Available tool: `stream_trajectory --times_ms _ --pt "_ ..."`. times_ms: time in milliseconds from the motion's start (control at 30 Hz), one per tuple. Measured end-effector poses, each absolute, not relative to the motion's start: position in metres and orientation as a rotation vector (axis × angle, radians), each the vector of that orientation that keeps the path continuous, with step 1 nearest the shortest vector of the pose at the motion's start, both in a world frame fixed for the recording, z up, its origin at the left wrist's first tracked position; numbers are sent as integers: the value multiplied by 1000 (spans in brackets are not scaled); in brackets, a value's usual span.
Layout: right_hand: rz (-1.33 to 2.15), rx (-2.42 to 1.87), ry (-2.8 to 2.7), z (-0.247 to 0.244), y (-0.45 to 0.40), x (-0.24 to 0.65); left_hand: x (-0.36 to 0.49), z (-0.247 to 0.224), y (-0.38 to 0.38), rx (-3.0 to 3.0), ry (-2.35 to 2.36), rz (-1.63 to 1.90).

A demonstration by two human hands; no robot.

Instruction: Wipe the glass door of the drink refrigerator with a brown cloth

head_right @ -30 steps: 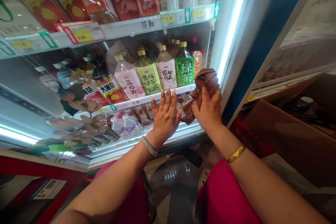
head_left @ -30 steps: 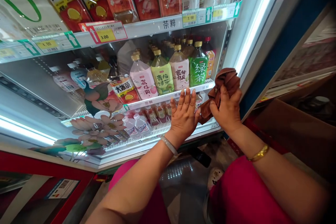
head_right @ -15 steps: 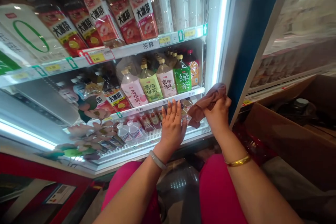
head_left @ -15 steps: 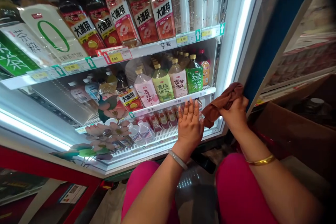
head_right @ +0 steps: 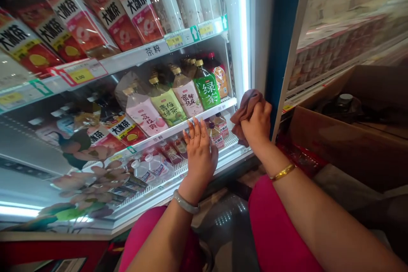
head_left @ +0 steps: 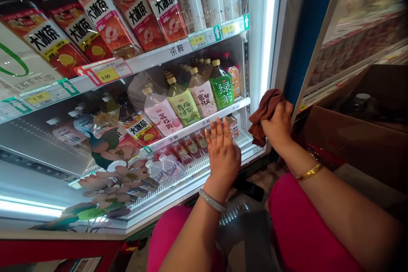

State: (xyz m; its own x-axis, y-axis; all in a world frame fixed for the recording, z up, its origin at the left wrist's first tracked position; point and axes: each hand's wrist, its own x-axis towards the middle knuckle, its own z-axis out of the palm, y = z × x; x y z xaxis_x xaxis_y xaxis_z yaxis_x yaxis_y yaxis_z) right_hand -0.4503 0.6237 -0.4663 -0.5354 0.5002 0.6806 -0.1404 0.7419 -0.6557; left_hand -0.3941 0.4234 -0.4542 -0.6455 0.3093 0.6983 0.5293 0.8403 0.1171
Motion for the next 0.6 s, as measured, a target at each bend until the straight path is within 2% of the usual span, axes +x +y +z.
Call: stream_trajectory --times_ms 67,267,433,600 --pt "825 -212 -2013 -467 608 -447 -394 -456 424 -625 -2295 -413" --pt "745 449 -2107 -462 562 -428 -397 -462 422 -668 -2132 -409" --pt "752 487 -2125 -456 585 -420 -383 -442 419 -815 -2123 -451" --pt "1102 457 -2076 -448 588 -408 -380 -440 421 -944 -2268 -575"
